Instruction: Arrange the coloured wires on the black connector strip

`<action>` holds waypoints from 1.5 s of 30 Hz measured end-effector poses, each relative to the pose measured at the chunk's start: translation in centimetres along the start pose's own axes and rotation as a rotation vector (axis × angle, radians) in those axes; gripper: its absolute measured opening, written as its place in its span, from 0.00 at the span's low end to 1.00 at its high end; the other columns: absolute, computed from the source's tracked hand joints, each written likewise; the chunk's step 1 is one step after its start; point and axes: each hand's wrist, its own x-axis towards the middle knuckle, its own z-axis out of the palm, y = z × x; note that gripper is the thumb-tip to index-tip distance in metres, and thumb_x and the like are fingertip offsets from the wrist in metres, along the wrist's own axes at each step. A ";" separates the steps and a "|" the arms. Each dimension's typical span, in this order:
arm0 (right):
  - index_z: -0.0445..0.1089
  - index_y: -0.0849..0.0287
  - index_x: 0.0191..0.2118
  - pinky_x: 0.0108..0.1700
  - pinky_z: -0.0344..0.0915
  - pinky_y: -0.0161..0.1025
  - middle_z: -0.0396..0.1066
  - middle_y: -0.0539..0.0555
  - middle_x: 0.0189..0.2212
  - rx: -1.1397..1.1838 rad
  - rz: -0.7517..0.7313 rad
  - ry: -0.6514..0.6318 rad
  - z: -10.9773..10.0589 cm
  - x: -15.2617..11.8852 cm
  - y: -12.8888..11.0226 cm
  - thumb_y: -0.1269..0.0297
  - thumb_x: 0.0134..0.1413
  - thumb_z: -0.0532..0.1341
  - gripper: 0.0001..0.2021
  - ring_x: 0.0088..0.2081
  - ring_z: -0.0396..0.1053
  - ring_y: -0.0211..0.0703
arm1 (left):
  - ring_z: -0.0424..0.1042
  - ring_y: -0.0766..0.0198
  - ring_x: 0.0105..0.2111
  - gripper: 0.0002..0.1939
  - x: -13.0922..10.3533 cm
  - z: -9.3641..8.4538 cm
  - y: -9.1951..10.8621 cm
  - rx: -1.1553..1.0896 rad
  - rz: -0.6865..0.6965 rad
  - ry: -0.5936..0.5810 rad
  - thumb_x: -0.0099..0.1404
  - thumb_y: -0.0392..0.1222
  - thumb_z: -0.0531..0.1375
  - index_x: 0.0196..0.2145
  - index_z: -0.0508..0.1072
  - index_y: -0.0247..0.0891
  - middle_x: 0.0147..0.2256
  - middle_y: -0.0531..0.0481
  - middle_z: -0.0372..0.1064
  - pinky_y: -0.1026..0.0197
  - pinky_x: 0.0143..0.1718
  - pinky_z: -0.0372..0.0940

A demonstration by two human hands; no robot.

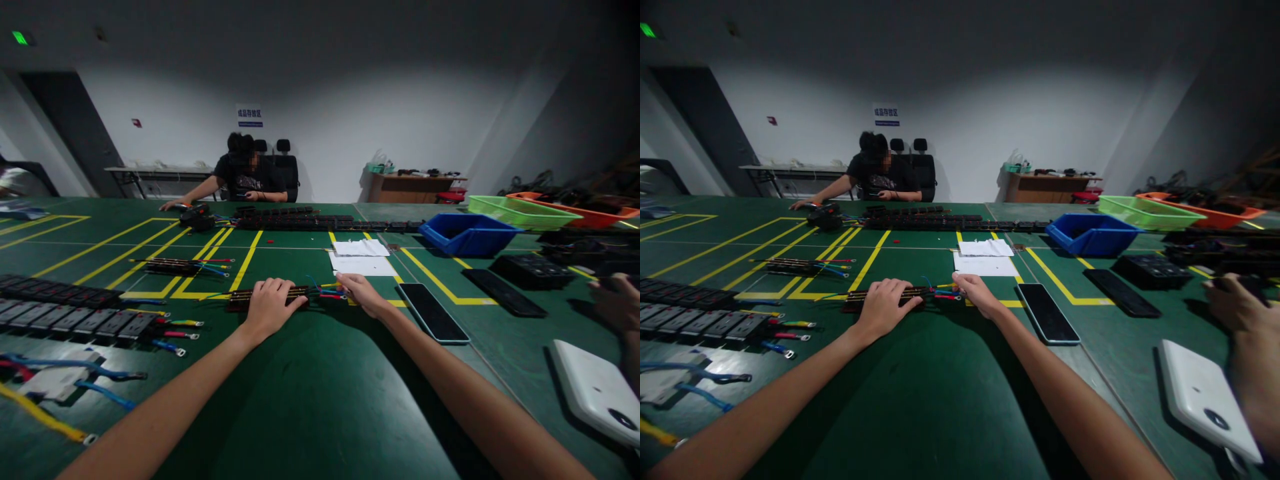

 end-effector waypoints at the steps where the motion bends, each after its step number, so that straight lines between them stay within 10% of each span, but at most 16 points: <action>1: 0.66 0.58 0.24 0.21 0.43 0.34 0.53 0.45 0.17 0.022 0.010 -0.014 -0.1 0.0 0.0 0.29 0.47 0.60 0.31 0.19 0.47 0.33 | 0.69 0.51 0.44 0.27 0.0 0.0 0.0 0.002 0.002 0.002 0.72 0.64 0.49 0.46 0.74 0.40 0.43 0.43 0.74 0.49 0.45 0.59; 34: 0.58 0.56 0.24 0.27 0.46 0.34 0.53 0.44 0.19 -0.331 -0.210 -0.038 0.3 0.7 0.7 0.38 0.51 0.62 0.25 0.24 0.50 0.35 | 0.70 0.51 0.43 0.26 0.0 0.4 -0.2 0.008 0.023 -0.025 0.71 0.64 0.51 0.44 0.74 0.39 0.42 0.44 0.75 0.50 0.45 0.58; 45: 0.63 0.57 0.25 0.23 0.42 0.35 0.53 0.45 0.18 -0.065 0.004 -0.040 0.1 -0.1 -0.3 0.30 0.50 0.58 0.30 0.21 0.47 0.33 | 0.70 0.51 0.44 0.27 0.0 0.0 0.0 0.022 0.020 -0.016 0.72 0.64 0.50 0.45 0.74 0.39 0.43 0.44 0.75 0.50 0.45 0.59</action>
